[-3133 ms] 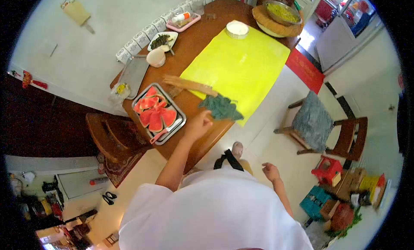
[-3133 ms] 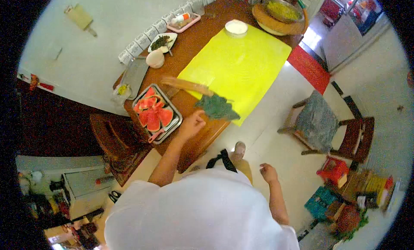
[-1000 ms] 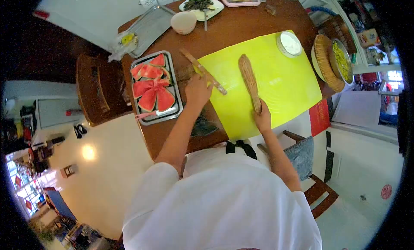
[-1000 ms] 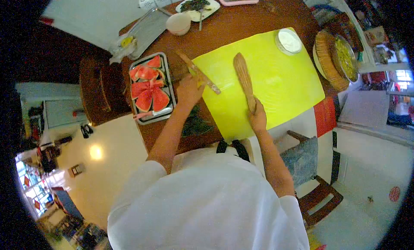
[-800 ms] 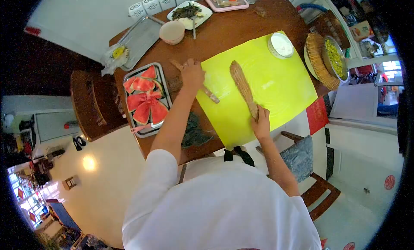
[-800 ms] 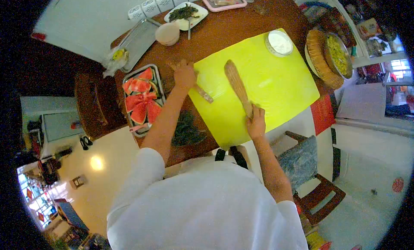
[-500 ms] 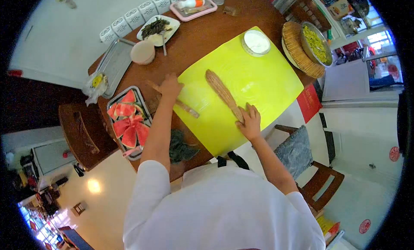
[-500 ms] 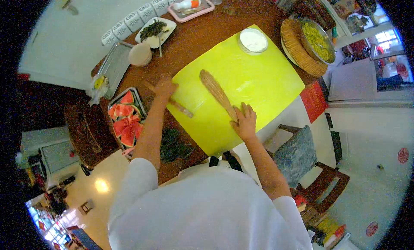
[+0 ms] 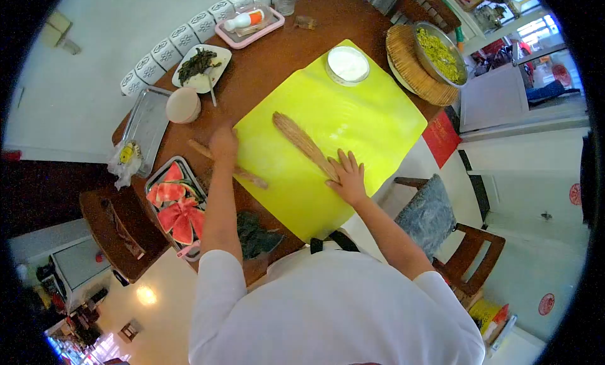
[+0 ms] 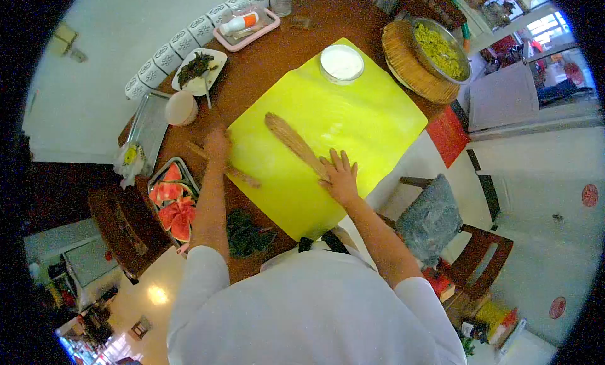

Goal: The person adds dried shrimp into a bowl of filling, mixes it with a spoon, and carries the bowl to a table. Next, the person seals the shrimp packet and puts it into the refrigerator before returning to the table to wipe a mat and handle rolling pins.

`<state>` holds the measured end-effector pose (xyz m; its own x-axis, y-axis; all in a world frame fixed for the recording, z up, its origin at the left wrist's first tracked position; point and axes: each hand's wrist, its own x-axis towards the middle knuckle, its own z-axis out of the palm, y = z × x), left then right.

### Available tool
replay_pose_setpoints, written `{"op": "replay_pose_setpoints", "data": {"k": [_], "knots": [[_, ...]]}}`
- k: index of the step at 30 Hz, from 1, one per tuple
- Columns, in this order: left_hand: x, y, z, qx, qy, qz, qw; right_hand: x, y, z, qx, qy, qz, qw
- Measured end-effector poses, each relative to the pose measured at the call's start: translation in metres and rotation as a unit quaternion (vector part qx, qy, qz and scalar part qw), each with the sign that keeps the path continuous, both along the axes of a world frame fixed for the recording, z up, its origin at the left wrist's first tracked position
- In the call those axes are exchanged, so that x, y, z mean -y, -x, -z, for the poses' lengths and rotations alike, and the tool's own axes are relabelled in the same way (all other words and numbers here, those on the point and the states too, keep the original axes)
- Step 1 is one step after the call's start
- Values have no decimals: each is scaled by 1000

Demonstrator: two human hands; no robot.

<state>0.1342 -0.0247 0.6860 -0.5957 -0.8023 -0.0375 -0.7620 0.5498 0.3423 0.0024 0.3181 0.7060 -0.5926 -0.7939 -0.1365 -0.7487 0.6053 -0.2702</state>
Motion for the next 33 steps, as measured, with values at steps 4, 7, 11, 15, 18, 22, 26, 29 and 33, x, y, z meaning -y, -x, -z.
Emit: {"op": "replay_pose_setpoints", "data": {"k": [4,7,11,15,18,22,26,29,33], "knots": [[12,-3,8,17,18,-20,999,18,3,-9,34,-19,9,999],[20,-5,10,-40,71,1,997,27,4,-3,21,-10,3,1000],[26,0,14,-34,66,-26,997,38,4,-7,23,-16,0,1000],[34,1,24,-64,91,-28,993,45,3,-12,12,-14,-8,1000],[36,13,32,-68,94,-78,990,54,0,-14,11,-41,-19,999],[31,14,27,19,150,-58,987,50,3,-3,-6,-24,-39,999],[12,0,-24,-75,95,-106,987,52,3,-6,10,-40,-36,999],[32,-10,-2,-196,105,-186,957,50,5,-2,10,-50,-44,998],[66,-19,19,-406,-147,-324,842,54,3,-4,3,-86,-40,995]]}}
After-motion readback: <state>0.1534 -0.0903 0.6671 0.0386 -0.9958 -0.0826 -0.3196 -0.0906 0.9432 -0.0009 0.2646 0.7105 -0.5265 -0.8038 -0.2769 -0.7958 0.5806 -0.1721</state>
